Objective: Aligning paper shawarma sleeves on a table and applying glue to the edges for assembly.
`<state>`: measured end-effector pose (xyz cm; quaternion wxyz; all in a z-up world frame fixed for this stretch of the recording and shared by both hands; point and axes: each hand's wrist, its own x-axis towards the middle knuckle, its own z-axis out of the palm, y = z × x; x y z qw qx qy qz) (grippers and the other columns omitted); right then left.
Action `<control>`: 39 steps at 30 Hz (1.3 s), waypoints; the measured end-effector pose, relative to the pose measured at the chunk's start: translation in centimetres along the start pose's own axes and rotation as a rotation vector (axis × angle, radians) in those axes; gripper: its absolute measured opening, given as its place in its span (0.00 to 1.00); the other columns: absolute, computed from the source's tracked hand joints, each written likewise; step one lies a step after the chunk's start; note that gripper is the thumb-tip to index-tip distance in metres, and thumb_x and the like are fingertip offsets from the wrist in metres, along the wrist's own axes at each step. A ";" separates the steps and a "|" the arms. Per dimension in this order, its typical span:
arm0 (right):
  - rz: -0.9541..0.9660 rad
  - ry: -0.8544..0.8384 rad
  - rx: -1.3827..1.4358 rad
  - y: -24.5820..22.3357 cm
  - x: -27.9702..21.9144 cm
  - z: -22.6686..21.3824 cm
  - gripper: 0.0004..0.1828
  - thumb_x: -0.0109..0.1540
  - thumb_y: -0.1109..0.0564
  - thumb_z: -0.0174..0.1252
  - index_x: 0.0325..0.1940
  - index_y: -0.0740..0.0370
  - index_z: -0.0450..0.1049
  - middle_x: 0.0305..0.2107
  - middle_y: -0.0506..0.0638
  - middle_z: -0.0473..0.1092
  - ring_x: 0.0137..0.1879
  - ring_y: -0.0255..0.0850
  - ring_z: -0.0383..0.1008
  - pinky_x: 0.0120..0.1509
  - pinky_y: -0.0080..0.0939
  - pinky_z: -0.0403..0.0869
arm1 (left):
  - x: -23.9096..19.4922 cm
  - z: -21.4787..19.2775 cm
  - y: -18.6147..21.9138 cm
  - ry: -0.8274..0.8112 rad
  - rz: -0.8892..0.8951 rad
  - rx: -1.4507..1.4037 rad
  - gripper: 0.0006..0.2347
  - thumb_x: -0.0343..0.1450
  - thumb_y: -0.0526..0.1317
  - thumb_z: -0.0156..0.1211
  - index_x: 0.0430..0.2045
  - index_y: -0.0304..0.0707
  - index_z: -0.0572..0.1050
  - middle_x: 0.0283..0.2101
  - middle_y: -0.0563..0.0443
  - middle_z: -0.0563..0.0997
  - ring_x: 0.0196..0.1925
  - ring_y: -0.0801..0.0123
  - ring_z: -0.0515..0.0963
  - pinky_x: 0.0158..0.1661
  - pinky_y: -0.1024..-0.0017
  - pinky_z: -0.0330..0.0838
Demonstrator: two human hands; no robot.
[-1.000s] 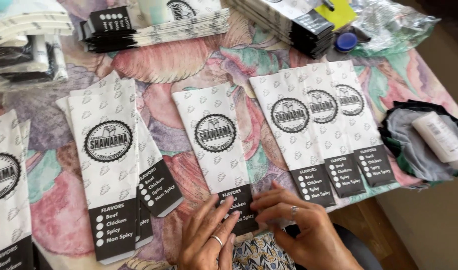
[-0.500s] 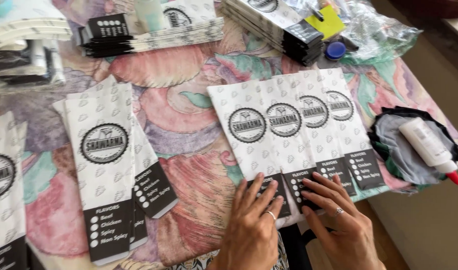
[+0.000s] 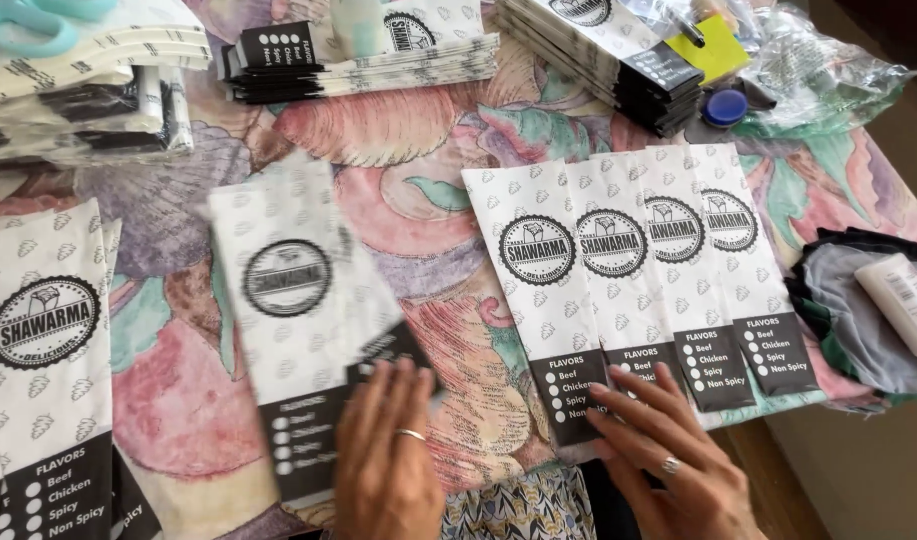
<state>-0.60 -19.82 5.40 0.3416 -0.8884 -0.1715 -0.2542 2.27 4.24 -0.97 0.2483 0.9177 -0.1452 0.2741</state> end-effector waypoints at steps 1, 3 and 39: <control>-0.003 -0.002 -0.002 0.3 -0.2 0.3 0.15 0.59 0.63 0.63 0.50 0.63 0.80 0.52 0.54 0.78 0.66 0.50 0.77 0.82 0.61 0.68 | -0.1 0.3 1.2 0.003 -0.002 -0.001 0.24 0.68 0.24 0.54 0.62 0.32 0.69 0.65 0.40 0.74 0.71 0.50 0.71 0.69 0.53 0.63; -0.036 -0.048 0.002 0.9 -0.4 0.8 0.13 0.59 0.61 0.63 0.48 0.62 0.81 0.51 0.52 0.79 0.64 0.49 0.78 0.80 0.61 0.67 | -0.1 0.8 3.5 0.055 0.095 -0.146 0.19 0.78 0.37 0.33 0.55 0.29 0.75 0.59 0.39 0.79 0.65 0.45 0.76 0.62 0.50 0.69; -0.302 -0.422 -0.073 0.8 -0.3 3.7 0.24 0.69 0.55 0.55 0.69 0.63 0.67 0.68 0.58 0.64 0.75 0.55 0.63 0.80 0.69 0.55 | 2.7 -5.1 -5.1 -0.137 0.088 0.338 0.23 0.72 0.57 0.47 0.58 0.52 0.75 0.64 0.53 0.77 0.65 0.59 0.75 0.66 0.44 0.59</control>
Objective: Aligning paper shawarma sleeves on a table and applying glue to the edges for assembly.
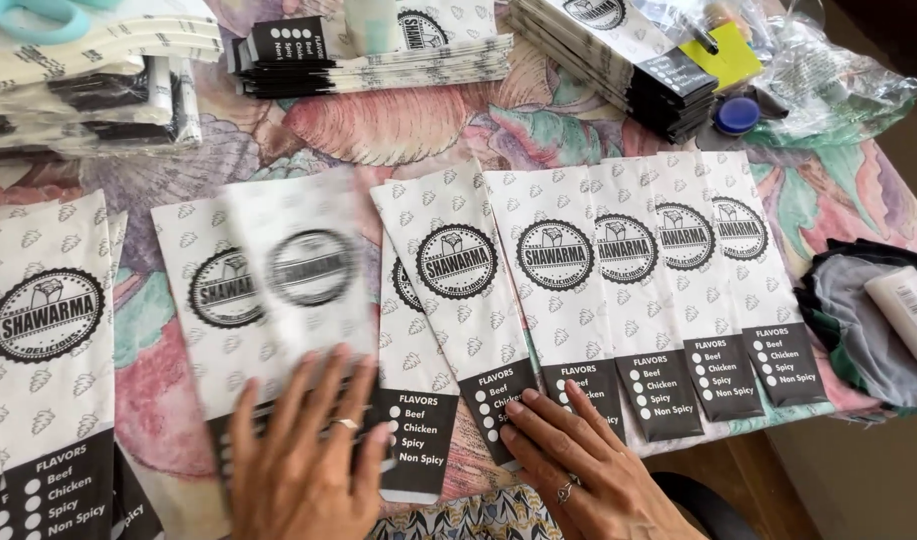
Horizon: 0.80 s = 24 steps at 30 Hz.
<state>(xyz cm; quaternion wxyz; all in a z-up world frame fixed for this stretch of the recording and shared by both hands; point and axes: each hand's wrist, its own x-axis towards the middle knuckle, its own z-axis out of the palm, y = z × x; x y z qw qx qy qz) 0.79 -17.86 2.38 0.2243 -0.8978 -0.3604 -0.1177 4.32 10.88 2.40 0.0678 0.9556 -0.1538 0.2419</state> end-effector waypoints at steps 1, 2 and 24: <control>0.004 0.002 0.000 0.0 0.2 -0.1 0.24 0.69 0.55 0.55 0.69 0.63 0.67 0.68 0.58 0.64 0.75 0.55 0.63 0.80 0.69 0.55 | 0.1 -0.2 0.0 -0.002 0.004 -0.001 0.23 0.72 0.57 0.47 0.58 0.52 0.75 0.64 0.53 0.77 0.65 0.59 0.75 0.66 0.44 0.59; -0.016 -0.003 0.022 0.0 0.3 -0.3 0.24 0.70 0.54 0.52 0.69 0.64 0.66 0.68 0.60 0.65 0.75 0.57 0.63 0.80 0.70 0.55 | 0.1 -0.4 0.0 0.085 0.006 0.012 0.21 0.72 0.51 0.47 0.58 0.47 0.75 0.62 0.47 0.78 0.63 0.53 0.76 0.65 0.44 0.60; -0.153 0.108 0.088 0.9 -0.7 -0.3 0.21 0.66 0.57 0.61 0.61 0.70 0.71 0.61 0.62 0.71 0.69 0.60 0.72 0.77 0.73 0.64 | 0.2 -1.0 0.2 0.030 0.118 -0.205 0.20 0.73 0.53 0.51 0.52 0.45 0.79 0.58 0.53 0.81 0.59 0.66 0.79 0.58 0.54 0.61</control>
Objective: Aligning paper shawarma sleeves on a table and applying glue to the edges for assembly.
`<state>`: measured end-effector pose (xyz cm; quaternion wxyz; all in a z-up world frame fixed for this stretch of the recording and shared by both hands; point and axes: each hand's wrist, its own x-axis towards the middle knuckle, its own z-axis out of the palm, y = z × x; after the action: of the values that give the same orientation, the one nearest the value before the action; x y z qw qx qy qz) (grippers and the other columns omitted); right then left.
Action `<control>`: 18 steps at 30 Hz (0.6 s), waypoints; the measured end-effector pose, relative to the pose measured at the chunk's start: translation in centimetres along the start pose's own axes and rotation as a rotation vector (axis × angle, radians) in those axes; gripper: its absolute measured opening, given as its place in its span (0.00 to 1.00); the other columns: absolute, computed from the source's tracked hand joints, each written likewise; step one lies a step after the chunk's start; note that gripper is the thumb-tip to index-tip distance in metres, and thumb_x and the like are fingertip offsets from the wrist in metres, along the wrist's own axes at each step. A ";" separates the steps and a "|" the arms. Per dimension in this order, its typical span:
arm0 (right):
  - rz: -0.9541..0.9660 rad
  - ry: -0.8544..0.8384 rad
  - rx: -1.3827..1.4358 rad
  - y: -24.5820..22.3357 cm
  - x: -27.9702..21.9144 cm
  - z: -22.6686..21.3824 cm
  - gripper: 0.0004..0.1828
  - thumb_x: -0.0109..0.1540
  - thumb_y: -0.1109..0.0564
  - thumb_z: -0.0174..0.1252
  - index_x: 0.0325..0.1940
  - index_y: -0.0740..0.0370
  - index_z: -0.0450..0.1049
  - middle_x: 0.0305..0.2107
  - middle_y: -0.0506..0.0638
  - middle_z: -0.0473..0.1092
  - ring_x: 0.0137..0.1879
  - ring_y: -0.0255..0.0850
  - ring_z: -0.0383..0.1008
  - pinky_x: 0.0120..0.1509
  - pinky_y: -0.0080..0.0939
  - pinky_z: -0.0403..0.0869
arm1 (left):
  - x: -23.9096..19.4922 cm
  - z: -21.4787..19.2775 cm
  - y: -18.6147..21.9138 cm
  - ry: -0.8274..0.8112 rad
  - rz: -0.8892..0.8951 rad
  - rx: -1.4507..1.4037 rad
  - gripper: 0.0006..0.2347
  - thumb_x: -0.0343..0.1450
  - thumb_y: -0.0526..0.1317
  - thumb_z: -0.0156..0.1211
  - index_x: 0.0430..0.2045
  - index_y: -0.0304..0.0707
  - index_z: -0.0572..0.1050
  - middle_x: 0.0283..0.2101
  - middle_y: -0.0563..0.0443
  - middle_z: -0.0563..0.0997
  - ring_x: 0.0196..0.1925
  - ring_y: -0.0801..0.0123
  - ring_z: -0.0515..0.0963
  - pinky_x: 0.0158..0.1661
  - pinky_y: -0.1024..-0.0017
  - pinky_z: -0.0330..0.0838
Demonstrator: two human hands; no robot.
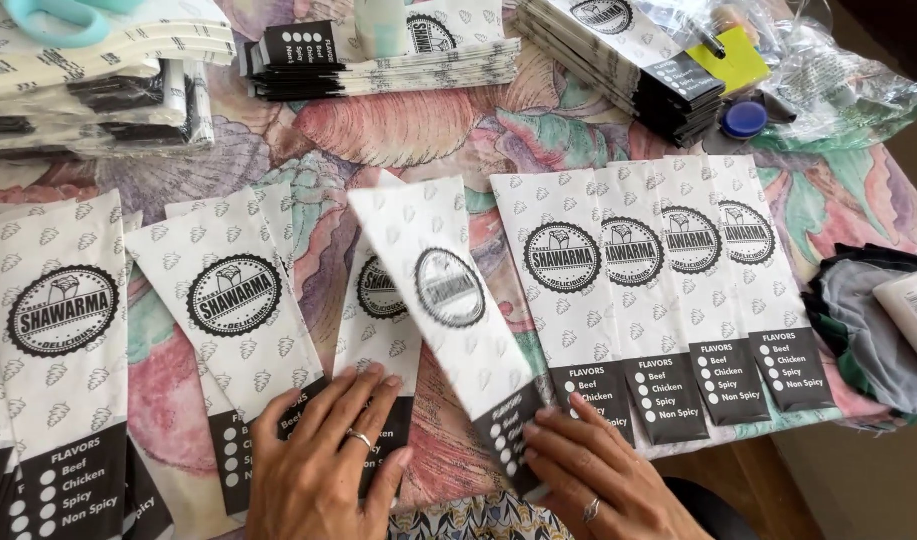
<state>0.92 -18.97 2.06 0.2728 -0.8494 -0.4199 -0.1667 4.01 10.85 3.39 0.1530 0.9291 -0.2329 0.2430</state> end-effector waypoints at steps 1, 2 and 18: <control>-0.003 0.003 -0.001 -0.3 0.1 -0.2 0.21 0.66 0.57 0.61 0.61 0.70 0.71 0.61 0.62 0.71 0.69 0.60 0.72 0.77 0.73 0.64 | -0.1 0.2 -0.1 0.002 0.001 0.003 0.20 0.73 0.53 0.51 0.52 0.45 0.79 0.58 0.53 0.81 0.59 0.66 0.79 0.58 0.54 0.61; -0.016 0.022 -0.045 -0.6 0.2 -0.4 0.18 0.69 0.54 0.55 0.61 0.65 0.71 0.60 0.56 0.72 0.67 0.55 0.74 0.76 0.70 0.67 | -0.2 0.5 -0.1 -0.075 -0.010 0.034 0.22 0.71 0.54 0.52 0.58 0.49 0.74 0.63 0.53 0.76 0.60 0.64 0.76 0.57 0.54 0.61; 0.753 -0.503 -1.490 27.6 -22.5 -13.8 0.14 0.72 0.50 0.44 0.58 0.44 0.71 0.53 0.39 0.72 0.65 0.37 0.70 0.73 0.37 0.66 | 1.7 3.9 0.3 -0.340 -0.130 0.216 0.30 0.65 0.47 0.62 0.66 0.55 0.66 0.70 0.42 0.65 0.56 0.54 0.73 0.50 0.47 0.71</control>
<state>9.06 -55.07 -7.43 -0.4176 -0.9006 0.0594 -0.1044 6.62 8.46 1.06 0.0265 0.9809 -0.1674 0.0957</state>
